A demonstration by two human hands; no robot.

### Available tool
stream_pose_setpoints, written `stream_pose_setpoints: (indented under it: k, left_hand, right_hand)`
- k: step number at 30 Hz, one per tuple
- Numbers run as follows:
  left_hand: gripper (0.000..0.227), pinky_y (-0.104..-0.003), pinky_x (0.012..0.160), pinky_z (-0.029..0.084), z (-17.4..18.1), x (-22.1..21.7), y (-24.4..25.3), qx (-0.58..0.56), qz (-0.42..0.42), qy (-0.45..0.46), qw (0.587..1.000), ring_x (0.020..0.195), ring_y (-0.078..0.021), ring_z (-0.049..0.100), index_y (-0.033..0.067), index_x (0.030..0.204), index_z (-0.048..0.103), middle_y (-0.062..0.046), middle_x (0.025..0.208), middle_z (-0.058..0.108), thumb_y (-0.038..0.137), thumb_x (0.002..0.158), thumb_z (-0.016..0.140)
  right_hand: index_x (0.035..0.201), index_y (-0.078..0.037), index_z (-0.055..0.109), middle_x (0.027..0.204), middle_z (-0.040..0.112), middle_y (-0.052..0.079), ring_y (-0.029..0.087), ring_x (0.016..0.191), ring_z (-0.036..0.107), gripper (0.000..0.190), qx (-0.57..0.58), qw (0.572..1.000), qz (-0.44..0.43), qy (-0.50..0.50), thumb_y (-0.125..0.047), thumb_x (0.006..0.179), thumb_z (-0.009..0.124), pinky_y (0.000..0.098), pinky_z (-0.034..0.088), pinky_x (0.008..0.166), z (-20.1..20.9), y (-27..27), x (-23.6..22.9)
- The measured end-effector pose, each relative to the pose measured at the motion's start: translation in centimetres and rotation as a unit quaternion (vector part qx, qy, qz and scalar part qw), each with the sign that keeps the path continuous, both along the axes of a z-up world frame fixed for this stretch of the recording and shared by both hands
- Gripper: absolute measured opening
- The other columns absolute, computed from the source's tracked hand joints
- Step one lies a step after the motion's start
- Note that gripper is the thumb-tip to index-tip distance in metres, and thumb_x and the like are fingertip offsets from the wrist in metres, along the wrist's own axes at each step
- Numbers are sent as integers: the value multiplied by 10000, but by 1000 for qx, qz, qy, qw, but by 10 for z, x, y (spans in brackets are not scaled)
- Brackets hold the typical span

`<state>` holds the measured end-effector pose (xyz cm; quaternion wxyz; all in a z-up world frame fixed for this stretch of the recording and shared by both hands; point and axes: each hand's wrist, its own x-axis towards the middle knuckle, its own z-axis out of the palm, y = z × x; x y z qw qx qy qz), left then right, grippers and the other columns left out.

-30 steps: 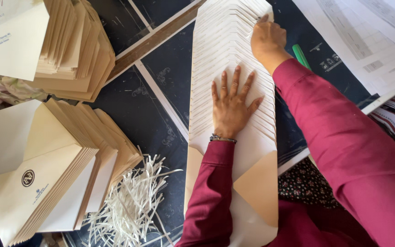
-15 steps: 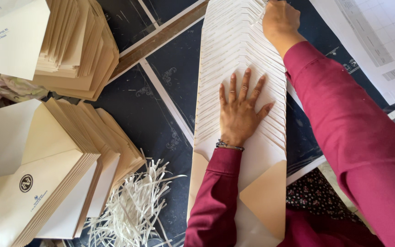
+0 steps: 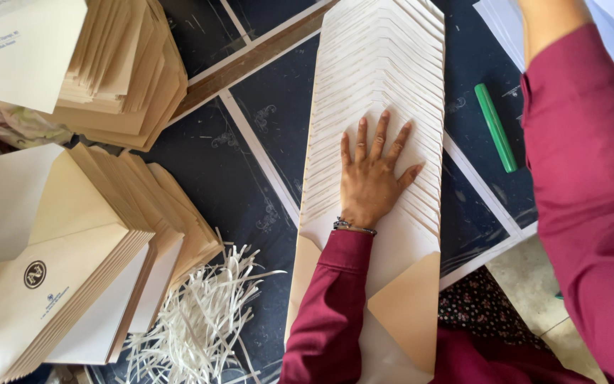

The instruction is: The person aligns a stack of white paper sheets and uses a green tool to crease the edges. They then place shredded paper filler into the envelopes and fold the flaps closed. Finally, the person stacks the completed envelopes on the table.

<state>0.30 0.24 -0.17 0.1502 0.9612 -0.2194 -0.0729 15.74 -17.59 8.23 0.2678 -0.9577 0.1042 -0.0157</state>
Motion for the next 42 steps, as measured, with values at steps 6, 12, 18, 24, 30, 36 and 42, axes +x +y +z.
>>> stream_pose_setpoints:
  k: [6,12,18,24,30,36,42]
  left_hand:
    - [782,-551,1318,225,-27,-2,-6,53,55,-256,964,1626,-276,293,462,1626,316,76,1739,283,856,962,443]
    - [728,-575,1302,142,-29,2,-7,28,27,-167,985,1616,-308,230,406,1612,336,27,1717,323,756,977,268]
    - [728,-577,1308,149,-31,2,-9,15,37,-175,984,1618,-314,233,393,1585,411,27,1708,346,748,965,272]
    - [738,-569,1301,141,-31,2,-10,38,27,-160,986,1628,-300,189,408,1609,346,28,1728,294,760,968,244]
    - [735,-564,1311,166,-35,1,-9,24,38,-192,980,1625,-296,227,405,1594,399,29,1715,343,764,961,302]
    - [745,-555,1315,146,-32,1,-10,44,33,-176,983,1630,-296,203,412,1614,341,37,1729,306,773,966,271]
    - [728,-574,1314,144,-27,1,-7,12,28,-155,987,1630,-310,185,367,1569,461,15,1729,278,734,963,293]
  right_hand:
    - [1506,-167,622,947,597,222,424,813,595,520,-45,991,129,4,-88,1066,357,533,408,632,10,14,-14]
    - [1694,-213,322,942,702,239,438,634,722,625,-317,911,262,-16,-174,1095,495,505,553,541,-52,56,-19]
    - [1686,-134,306,947,747,210,419,818,742,759,-320,914,246,36,71,963,412,530,560,712,-45,85,2]
    - [1684,-89,249,1029,750,206,408,849,743,615,-332,916,222,39,-82,1075,328,518,585,711,-44,98,24]
    - [1676,-121,310,1105,740,216,406,949,738,753,-334,914,226,50,43,944,379,517,583,760,-45,98,19]
    - [1688,-102,264,1024,724,270,431,849,736,703,-336,916,215,47,43,1007,362,538,596,727,-43,102,26]
    - [1676,-105,254,1053,741,210,386,885,735,696,-343,919,186,51,0,1000,381,491,587,732,-36,114,45]
